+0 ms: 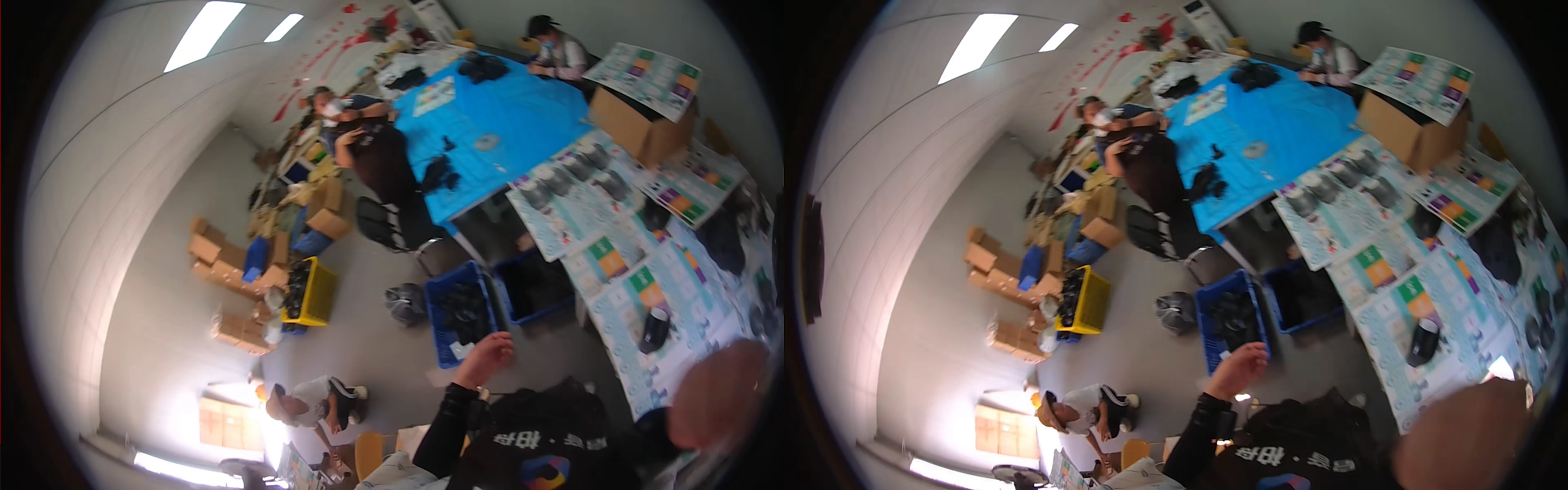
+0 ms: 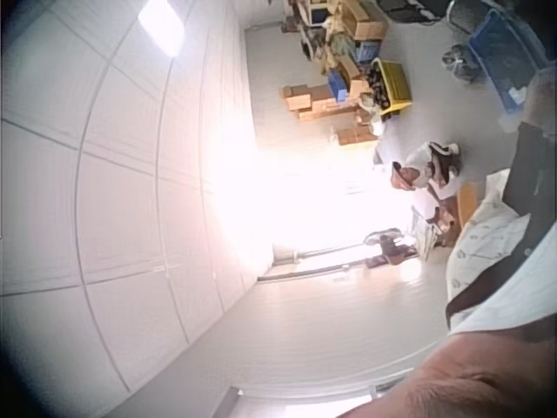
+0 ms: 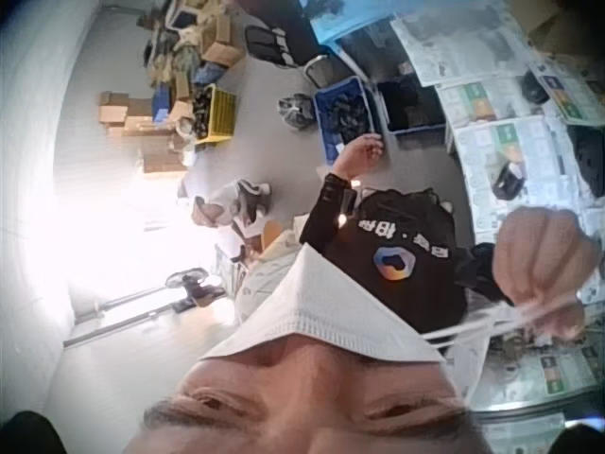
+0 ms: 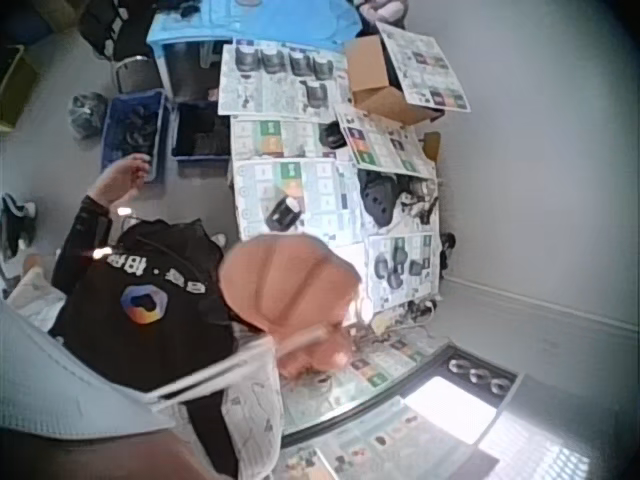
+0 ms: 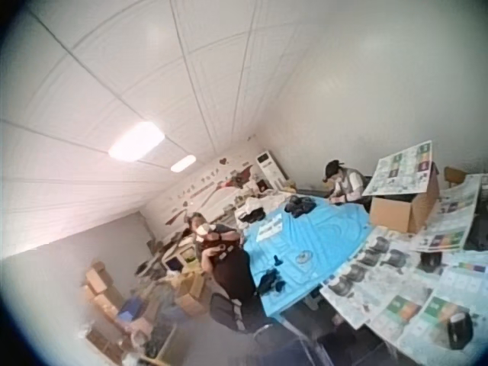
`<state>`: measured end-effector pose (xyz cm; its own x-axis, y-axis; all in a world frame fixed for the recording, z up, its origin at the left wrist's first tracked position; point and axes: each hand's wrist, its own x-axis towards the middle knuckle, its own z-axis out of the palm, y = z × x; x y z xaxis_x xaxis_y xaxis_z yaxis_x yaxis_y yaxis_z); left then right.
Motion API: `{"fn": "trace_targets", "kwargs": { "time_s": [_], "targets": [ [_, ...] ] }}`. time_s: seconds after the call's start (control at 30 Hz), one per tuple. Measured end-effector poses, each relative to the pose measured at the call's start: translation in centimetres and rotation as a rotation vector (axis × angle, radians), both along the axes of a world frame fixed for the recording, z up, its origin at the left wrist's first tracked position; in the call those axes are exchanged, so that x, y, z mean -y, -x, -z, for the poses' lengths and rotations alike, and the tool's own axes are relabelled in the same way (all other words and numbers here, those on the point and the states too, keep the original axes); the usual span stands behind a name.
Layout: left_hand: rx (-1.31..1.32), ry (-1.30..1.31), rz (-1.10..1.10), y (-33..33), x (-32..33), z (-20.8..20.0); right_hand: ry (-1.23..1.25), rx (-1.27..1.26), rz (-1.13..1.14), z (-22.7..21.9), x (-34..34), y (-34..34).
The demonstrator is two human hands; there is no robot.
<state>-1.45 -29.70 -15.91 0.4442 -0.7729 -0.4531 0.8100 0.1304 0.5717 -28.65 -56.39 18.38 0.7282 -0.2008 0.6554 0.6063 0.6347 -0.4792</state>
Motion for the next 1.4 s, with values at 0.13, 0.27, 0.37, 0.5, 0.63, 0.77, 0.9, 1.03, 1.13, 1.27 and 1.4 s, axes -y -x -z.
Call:
{"fn": "trace_targets", "kwargs": {
  "time_s": [0.13, 0.27, 0.37, 0.5, 0.63, 0.77, 0.9, 1.03, 1.13, 1.27, 1.4],
  "targets": [
    [0.065, -0.003, -0.036, -2.3, -1.1, -0.3, 0.678, -0.065, -0.207, 3.5, -1.3, -6.9],
    [0.195, -0.021, 0.017, -5.3, -0.4, -2.6, 0.915, 0.055, -0.444, 6.3, -5.9, -9.5],
    [0.308, -0.039, 0.053, -7.1, -0.6, -4.6, 0.904, 0.049, -0.559, 6.9, -7.3, -11.0],
    [0.366, -0.055, 0.043, -9.0, -3.0, -6.2, 1.122, -0.425, -0.361, 9.0, -7.3, -12.9],
    [0.408, -0.128, 0.095, -10.1, -6.3, -5.0, 1.497, -0.829, 0.128, 16.6, -6.8, -17.6],
    [0.393, -0.159, 0.097, -12.1, -6.7, -4.3, 1.608, -0.856, 0.246, 21.8, -6.2, -19.0],
    [0.477, -0.243, 0.122, -13.0, -12.5, -4.5, 1.888, -1.273, 0.219, 26.0, -7.6, -19.8],
    [0.533, -0.25, 0.161, -13.9, -12.1, -3.4, 1.854, -1.187, 0.014, 29.7, -2.6, -21.2],
    [0.51, -0.303, 0.159, -13.7, -13.7, -1.1, 1.232, -1.06, 0.199, 22.8, -5.7, -19.7],
    [0.535, -0.365, 0.147, -12.9, -14.9, -1.3, 1.729, -1.109, 1.007, 18.8, -8.3, -19.9],
    [0.553, -0.357, 0.146, -13.0, -14.7, -0.5, 1.394, -0.943, 1.063, 21.6, -8.3, -20.1]
  ]
}}
